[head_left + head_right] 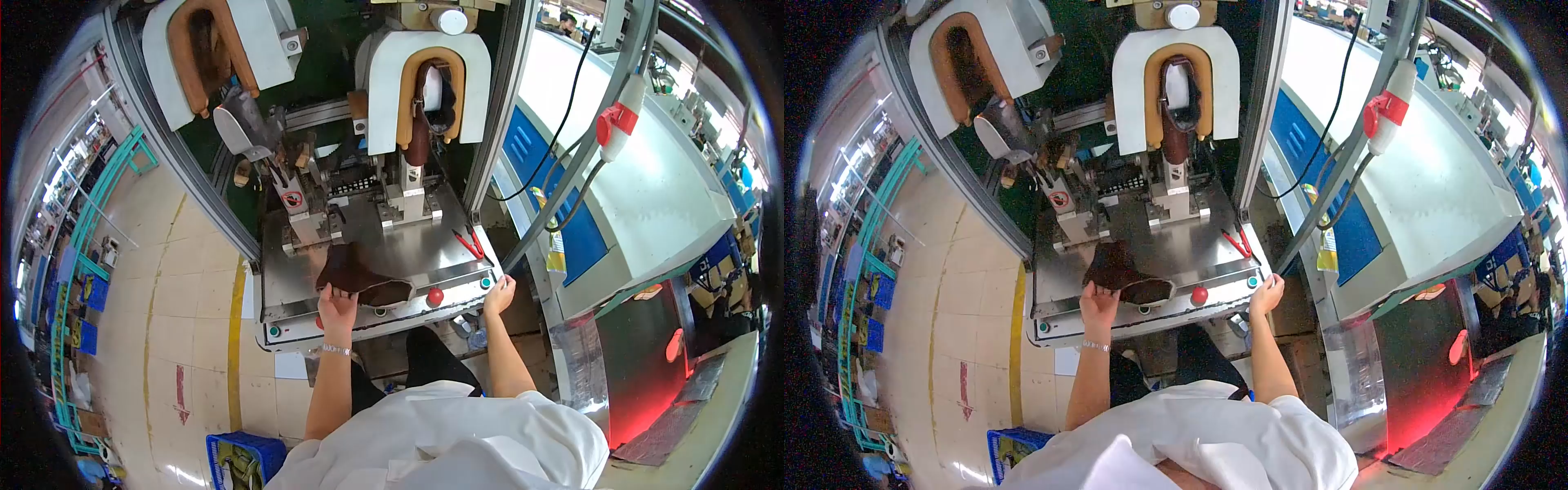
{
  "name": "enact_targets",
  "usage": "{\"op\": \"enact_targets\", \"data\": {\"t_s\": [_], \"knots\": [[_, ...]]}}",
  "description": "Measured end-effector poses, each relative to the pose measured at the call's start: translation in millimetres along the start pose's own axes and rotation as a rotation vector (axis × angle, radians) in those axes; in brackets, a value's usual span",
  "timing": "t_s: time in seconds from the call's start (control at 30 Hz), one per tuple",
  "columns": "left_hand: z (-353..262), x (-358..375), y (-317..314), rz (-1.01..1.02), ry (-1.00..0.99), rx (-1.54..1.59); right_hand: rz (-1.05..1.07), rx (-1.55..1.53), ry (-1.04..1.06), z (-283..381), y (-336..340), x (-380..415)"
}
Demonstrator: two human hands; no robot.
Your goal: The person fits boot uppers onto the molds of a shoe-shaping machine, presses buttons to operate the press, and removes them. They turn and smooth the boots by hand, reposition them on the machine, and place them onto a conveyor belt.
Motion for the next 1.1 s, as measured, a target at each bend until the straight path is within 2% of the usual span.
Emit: {"op": "enact_targets", "data": {"t_s": [0.03,0.13,0.23,0.33,0.43,0.47,0.57,0.6,0.7,0.83,0.97,1.1], "knots": [[1,-2,9,0.001,0.004,-0.009,-0.009,-0.002,0.014,2,2,0],[-3,-9,15,0.517,0.037,-0.059,-0.016,0.007,0.009,4,3,1],[-7,21,16,-0.143,-0.064,-0.184,-0.002,-0.010,0.006,1,1,1],[-23,50,23,-0.205,-0.335,-0.424,0.004,-0.002,0.022,-3,-1,0],[-62,89,5,-0.195,-1.151,-0.963,0.016,-0.015,0.017,-2,-2,0],[-72,99,0,-0.258,-1.398,-1.367,0.029,-0.025,-0.003,-3,-3,0],[-75,100,14,-0.264,-1.601,-1.563,0.031,-0.025,-0.023,-3,-3,2],[-77,92,31,-0.289,-1.528,-1.511,0.022,-0.022,-0.024,-3,-3,2],[-64,97,22,-0.180,-1.595,-1.762,0.007,-0.017,-0.009,-8,-5,1],[-61,91,25,-0.246,-1.579,-1.853,-0.020,-0.029,-0.068,-12,-5,0],[-61,89,28,-0.214,-1.599,-1.826,-0.016,-0.062,-0.090,-10,-4,-1],[-68,97,27,-0.201,-1.480,-1.607,-0.035,-0.049,-0.095,-14,-2,-1]]}}
Point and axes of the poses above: each hand's wrist, its own x-axis away from the middle knuckle, its own y-axis out of the back of the hand, z = x × y, the point moved 8 cm from there along -x, towards the middle knuckle, and after that the axes turned 9 degrees about -z, right-handed, at the moved point
